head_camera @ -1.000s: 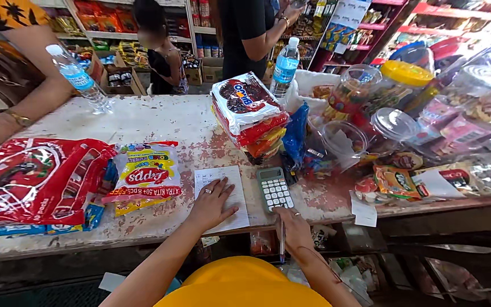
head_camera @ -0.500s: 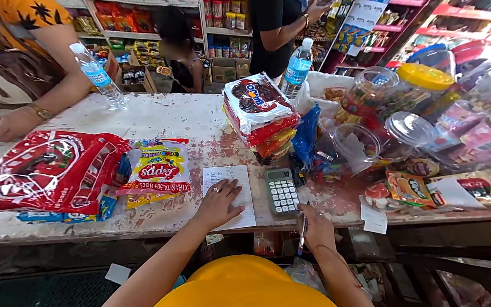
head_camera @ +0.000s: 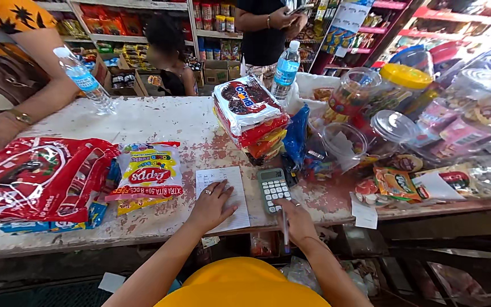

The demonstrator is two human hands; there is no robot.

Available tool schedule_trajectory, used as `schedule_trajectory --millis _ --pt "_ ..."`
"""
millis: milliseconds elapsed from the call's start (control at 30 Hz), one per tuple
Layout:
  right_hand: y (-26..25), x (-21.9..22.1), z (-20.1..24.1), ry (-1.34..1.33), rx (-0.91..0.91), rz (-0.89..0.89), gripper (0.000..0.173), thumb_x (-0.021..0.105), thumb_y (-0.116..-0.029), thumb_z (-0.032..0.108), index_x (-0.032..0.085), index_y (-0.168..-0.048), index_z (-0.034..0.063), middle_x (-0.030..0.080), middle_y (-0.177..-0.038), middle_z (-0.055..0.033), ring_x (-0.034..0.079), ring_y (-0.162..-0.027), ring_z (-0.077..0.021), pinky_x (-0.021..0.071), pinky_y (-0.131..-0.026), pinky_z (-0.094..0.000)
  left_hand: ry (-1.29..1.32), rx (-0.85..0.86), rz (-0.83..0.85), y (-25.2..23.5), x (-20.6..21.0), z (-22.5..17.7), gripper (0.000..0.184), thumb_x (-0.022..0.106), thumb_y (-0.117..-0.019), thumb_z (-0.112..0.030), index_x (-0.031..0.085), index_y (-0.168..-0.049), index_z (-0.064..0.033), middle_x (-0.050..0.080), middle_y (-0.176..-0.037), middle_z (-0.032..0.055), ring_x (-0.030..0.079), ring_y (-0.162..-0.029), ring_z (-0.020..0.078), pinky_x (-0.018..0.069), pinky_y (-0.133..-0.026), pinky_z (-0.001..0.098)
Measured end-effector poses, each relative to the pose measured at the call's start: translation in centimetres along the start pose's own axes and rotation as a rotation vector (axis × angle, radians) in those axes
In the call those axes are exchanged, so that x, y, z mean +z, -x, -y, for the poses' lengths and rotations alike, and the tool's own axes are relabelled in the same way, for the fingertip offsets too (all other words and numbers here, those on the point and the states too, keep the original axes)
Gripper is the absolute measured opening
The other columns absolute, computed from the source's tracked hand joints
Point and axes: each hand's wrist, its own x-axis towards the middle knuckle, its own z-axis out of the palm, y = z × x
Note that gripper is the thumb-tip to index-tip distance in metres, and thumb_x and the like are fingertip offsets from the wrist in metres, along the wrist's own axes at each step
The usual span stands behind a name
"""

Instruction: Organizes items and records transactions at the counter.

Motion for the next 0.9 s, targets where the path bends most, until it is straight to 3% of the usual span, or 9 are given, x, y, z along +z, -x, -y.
schedule_trajectory --millis 67,167,233,367,433,500,567,700,900 --pt "0.1 0.5 0.8 0.064 -0.003 0.072 0.034 0.057 -0.0962 0.006 0.067 -0.129 0.0059 0.072 -0.124 -0.0147 0.066 -0.114 -0.0421 0.0549 -0.091 -0.054 0.0 -0.002 0.01 0.1 0.0 0.0 0.072 0.033 -0.1022 -0.065 0.056 -0.147 -0.0126 0.046 -0.157 0.0168 0.043 -0.145 0.0407 0.0337 -0.117 0.0567" --pt "1.3 2.2 0.4 0.092 -0.126 -0.224 0.028 0.06 -0.0856 0.004 0.075 -0.109 0.0031 0.077 -0.099 -0.0144 0.073 -0.09 -0.0405 0.0593 -0.073 -0.0513 0.005 -0.009 0.021 0.0 -0.1 0.0 0.071 0.034 -0.1025 -0.063 0.056 -0.148 -0.0136 0.045 -0.158 0.0155 0.041 -0.146 0.0396 0.0329 -0.118 0.0557" --pt "1.9 2.3 0.5 0.123 -0.115 -0.225 0.025 0.063 -0.0854 0.003 0.075 -0.107 0.0029 0.076 -0.096 -0.015 0.073 -0.086 -0.0407 0.0589 -0.069 -0.0516 0.017 -0.008 0.017 -0.1 -0.1 0.0 0.069 0.036 -0.1028 -0.062 0.057 -0.147 -0.0128 0.047 -0.158 0.0147 0.041 -0.146 0.0393 0.0326 -0.118 0.0556" --pt "-0.5 1.2 1.3 0.08 -0.072 -0.217 0.026 0.061 -0.0883 0.005 0.074 -0.11 0.0007 0.076 -0.099 -0.0179 0.072 -0.092 -0.0439 0.0582 -0.074 -0.0551 0.032 0.058 -0.117 0.2 0.7 0.2 0.062 0.04 -0.1039 -0.054 0.067 -0.134 -0.0071 0.059 -0.147 0.0158 0.051 -0.139 0.0419 0.0404 -0.113 0.0568" --pt "-2.7 0.7 1.7 0.081 0.012 -0.08 0.032 0.06 -0.0934 0.009 0.069 -0.123 0.0014 0.074 -0.113 -0.0189 0.068 -0.108 -0.0447 0.0559 -0.087 -0.0561 0.027 0.066 -0.113 0.3 0.8 0.3 0.062 0.038 -0.1048 -0.054 0.066 -0.135 -0.0071 0.058 -0.147 0.0156 0.05 -0.139 0.0416 0.04 -0.114 0.0559" --pt "-4.4 0.0 2.1 0.093 0.15 0.159 0.038 0.056 -0.0993 0.013 0.061 -0.136 0.0064 0.068 -0.131 -0.0157 0.059 -0.127 -0.0406 0.048 -0.103 -0.0537 0.035 0.058 -0.088 0.4 0.8 0.2 0.062 0.037 -0.1052 -0.054 0.065 -0.137 -0.008 0.056 -0.149 0.0145 0.048 -0.141 0.0406 0.0383 -0.116 0.0551" --pt "-4.1 -0.7 1.7 0.072 0.171 0.123 0.035 0.056 -0.099 0.014 0.065 -0.132 0.006 0.07 -0.125 -0.0169 0.062 -0.123 -0.041 0.0499 -0.1 -0.0555 0.033 0.062 -0.1 0.3 0.7 0.3 0.062 0.037 -0.1049 -0.054 0.065 -0.136 -0.0085 0.057 -0.149 0.0137 0.049 -0.141 0.0401 0.0393 -0.114 0.0554" --pt "-0.2 -0.8 -1.2 0.083 0.129 -0.222 0.022 0.06 -0.0909 0.009 0.073 -0.107 0.0003 0.074 -0.093 -0.0189 0.07 -0.088 -0.0438 0.055 -0.073 -0.0591 0.06 0.054 -0.11 0.3 0.5 0.3 0.061 0.039 -0.1045 -0.053 0.067 -0.133 -0.0081 0.059 -0.146 0.0138 0.052 -0.137 0.0397 0.0413 -0.112 0.0569" --pt "-1.0 -1.2 -0.7 0.058 0.157 -0.134 0.03 0.057 -0.0932 0.009 0.071 -0.119 0.0023 0.074 -0.11 -0.0198 0.069 -0.101 -0.0446 0.0539 -0.083 -0.0604 0.052 0.058 -0.118 0.3 0.5 0.3 0.06 0.038 -0.1046 -0.053 0.067 -0.133 -0.0091 0.06 -0.146 0.0131 0.053 -0.136 0.0401 0.0424 -0.111 0.0565"
